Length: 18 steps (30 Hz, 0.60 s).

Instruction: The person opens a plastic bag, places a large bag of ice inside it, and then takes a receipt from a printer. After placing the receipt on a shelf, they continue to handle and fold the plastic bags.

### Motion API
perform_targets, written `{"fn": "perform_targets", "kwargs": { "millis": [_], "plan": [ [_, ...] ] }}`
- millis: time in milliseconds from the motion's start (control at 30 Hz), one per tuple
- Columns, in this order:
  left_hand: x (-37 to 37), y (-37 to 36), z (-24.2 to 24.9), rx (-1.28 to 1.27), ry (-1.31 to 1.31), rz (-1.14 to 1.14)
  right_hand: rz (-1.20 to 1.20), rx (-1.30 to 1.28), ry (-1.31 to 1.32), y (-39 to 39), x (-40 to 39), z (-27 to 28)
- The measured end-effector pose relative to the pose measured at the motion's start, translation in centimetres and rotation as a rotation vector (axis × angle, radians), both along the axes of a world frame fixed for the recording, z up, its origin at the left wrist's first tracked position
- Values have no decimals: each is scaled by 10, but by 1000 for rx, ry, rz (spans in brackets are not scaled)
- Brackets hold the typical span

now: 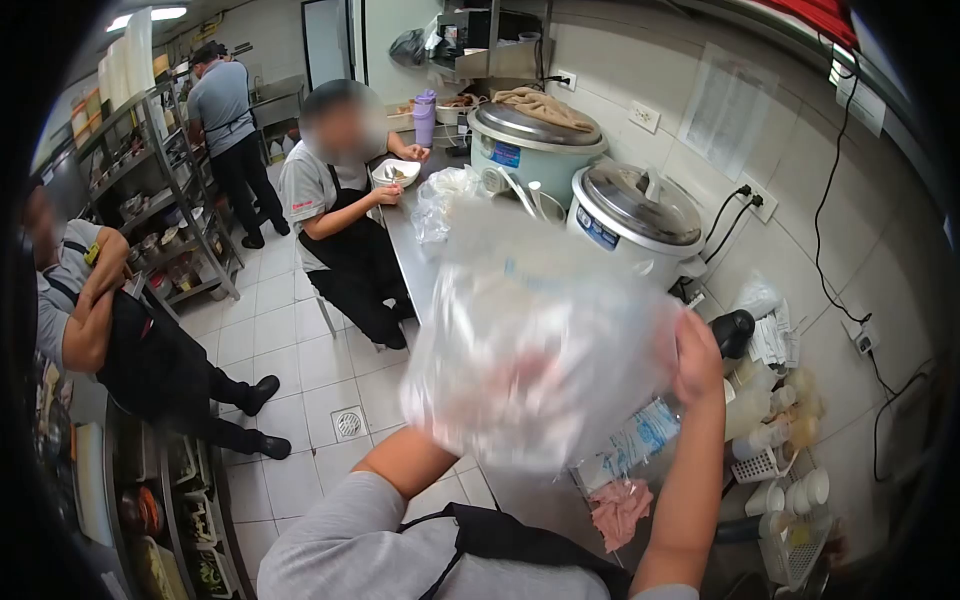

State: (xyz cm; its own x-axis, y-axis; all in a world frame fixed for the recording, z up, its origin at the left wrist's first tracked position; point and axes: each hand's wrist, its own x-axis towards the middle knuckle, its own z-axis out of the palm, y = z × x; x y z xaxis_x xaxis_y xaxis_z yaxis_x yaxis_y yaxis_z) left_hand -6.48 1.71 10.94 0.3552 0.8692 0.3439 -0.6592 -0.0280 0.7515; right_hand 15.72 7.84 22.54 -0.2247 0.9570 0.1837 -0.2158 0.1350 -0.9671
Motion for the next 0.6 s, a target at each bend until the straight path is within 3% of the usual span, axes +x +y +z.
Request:
{"fn": "perform_targets", "kwargs": {
  "millis": [33, 67, 100, 167, 267, 400, 600],
  "plan": [
    [12, 17, 8, 25, -258, -105, -32, -38, -64, 20, 0, 0],
    [17, 44, 8, -55, -739, -429, -29, 24, -105, 30, -14, 7],
    [25, 53, 40, 276, -826, -616, -25, 85, -149, 37, -26, 11],
    [21, 60, 39, -50, -799, -555, 23, -15, -234, 71, -23, -15],
    [18, 59, 31, -267, -845, -554, -18, -141, -302, 69, -33, -19],
    [18, 51, 19, -339, -664, -409, -27, -310, -374, 71, -27, -40],
    [17, 47, 14, -413, -512, -300, 75, -573, 42, 74, -10, -94]
  ]
}}
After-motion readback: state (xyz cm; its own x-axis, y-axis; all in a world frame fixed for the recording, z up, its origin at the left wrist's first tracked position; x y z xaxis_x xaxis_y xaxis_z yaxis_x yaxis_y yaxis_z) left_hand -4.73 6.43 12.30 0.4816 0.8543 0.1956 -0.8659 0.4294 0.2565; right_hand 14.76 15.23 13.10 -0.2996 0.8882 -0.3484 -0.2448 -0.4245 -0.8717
